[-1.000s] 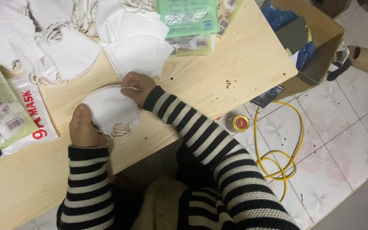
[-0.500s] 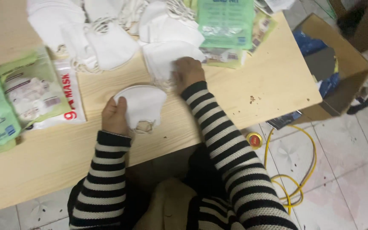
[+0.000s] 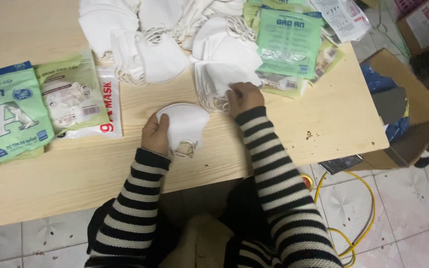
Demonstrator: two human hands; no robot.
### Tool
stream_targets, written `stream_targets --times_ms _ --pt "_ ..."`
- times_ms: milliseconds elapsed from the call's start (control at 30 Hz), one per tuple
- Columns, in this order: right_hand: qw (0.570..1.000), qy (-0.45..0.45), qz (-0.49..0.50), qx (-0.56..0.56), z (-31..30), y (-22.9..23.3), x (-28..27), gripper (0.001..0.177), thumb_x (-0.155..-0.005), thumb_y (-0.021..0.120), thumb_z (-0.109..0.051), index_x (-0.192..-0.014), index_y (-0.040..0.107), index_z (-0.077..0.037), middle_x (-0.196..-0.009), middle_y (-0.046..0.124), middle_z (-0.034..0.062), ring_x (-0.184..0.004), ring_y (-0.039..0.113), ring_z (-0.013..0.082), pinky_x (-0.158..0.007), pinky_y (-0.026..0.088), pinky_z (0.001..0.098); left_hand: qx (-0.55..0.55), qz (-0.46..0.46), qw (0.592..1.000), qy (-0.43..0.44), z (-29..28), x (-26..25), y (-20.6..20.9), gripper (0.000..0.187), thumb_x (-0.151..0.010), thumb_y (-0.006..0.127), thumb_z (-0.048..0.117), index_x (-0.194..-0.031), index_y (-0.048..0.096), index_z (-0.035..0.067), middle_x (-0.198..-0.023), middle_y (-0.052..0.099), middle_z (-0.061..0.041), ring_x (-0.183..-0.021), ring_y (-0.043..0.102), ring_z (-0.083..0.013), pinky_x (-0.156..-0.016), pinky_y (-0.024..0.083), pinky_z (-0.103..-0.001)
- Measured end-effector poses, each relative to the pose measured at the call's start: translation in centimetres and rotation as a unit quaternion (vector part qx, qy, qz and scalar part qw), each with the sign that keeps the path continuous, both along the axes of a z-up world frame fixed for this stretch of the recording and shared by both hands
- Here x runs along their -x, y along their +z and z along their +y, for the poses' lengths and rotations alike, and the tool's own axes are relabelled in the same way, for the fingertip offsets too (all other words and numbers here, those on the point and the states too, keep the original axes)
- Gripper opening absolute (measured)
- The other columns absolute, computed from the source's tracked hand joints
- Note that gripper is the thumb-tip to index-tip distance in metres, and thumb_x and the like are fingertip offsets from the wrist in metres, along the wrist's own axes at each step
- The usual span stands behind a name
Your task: Sorting and stacking white face masks on a table for packaging
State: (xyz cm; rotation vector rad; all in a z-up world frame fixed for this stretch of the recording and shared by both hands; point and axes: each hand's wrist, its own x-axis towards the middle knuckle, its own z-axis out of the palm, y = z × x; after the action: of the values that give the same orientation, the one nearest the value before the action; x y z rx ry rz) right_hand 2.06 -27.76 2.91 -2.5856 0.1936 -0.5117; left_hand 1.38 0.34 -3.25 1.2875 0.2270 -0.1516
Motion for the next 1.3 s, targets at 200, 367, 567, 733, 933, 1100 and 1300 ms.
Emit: stream_targets --times_ms 200,367,567,733,933,1100,1300 --pt "0.979 0.135 -0.093 -0.117 3.8 3.2 3.5 0.022 -0.088 0.075 -0.029 -0.102 0.078 -0.013 -0.077 0.069 0.0096 -0.074 0.069 0.0280 -0.071 0.059 0.0396 -0.018 0.011 1.000 -0.004 0.1 0.6 1.8 0.030 -0.108 0.054 0.028 -0.128 0.065 0.008 -0.094 0.072 -0.011 -0.078 0.069 -0.0154 -0.071 0.062 -0.029" --pt "0.963 0.249 -0.071 -0.072 7.0 3.1 4.2 0.025 -0.092 0.068 -0.033 -0.102 0.077 -0.011 -0.083 0.073 0.0134 -0.075 0.069 0.0351 -0.073 0.059 0.0468 0.015 0.024 1.000 0.002 -0.2 0.3 1.8 0.034 -0.108 0.053 0.030 -0.131 0.063 0.005 -0.101 0.072 -0.011 -0.084 0.069 -0.0168 -0.075 0.062 -0.031" --pt "0.952 0.286 0.037 -0.099 6.7 5.3 4.6 0.024 -0.087 0.073 -0.030 -0.102 0.075 -0.011 -0.089 0.075 0.0157 -0.079 0.070 0.0408 -0.074 0.059 0.0520 0.018 0.002 0.999 -0.035 0.2 -0.2 0.7 0.033 -0.109 0.052 0.029 -0.131 0.063 0.007 -0.103 0.072 -0.010 -0.085 0.068 -0.0145 -0.077 0.062 -0.030" --pt "0.981 0.174 0.033 -0.082 5.0 3.0 2.5 0.056 -0.079 0.086 -0.046 -0.126 0.067 -0.022 -0.125 0.067 0.0050 -0.120 0.063 0.0329 -0.105 0.053 0.0461 0.052 0.010 0.997 -0.057 -0.8 1.2 4.5 0.033 -0.107 0.058 0.028 -0.130 0.065 0.006 -0.102 0.074 -0.011 -0.084 0.071 -0.0163 -0.075 0.063 -0.031" --pt "0.982 0.136 0.032 -0.125 3.8 1.4 2.1 0.025 -0.086 0.085 -0.034 -0.103 0.077 -0.018 -0.096 0.076 0.0030 -0.097 0.072 0.0273 -0.091 0.058 0.0388 0.003 -0.025 0.994 -0.107 -1.3 0.6 4.0 0.037 -0.108 0.054 0.030 -0.133 0.065 0.005 -0.105 0.075 -0.012 -0.091 0.072 -0.0187 -0.082 0.062 -0.033" --pt "0.912 0.193 -0.015 -0.361 3.9 3.9 3.2 0.009 -0.090 0.078 -0.012 -0.097 0.074 -0.008 -0.061 0.061 0.0020 -0.058 0.058 0.0108 -0.057 0.051 0.0203 -0.167 -0.116 0.973 -0.106 -0.6 1.4 6.4 0.038 -0.108 0.050 0.027 -0.135 0.064 0.005 -0.127 0.069 -0.019 -0.130 0.058 -0.0280 -0.116 0.040 -0.048" --pt "0.887 0.228 0.025 -0.401 4.7 0.8 2.6 0.015 -0.086 0.081 -0.008 -0.098 0.074 -0.003 -0.057 0.061 0.0045 -0.052 0.053 0.0103 -0.050 0.045 0.0196 -0.045 -0.103 0.983 -0.145 -0.2 1.2 7.1 0.040 -0.108 0.050 0.032 -0.135 0.064 0.006 -0.115 0.071 -0.011 -0.112 0.059 -0.0177 -0.109 0.047 -0.041"
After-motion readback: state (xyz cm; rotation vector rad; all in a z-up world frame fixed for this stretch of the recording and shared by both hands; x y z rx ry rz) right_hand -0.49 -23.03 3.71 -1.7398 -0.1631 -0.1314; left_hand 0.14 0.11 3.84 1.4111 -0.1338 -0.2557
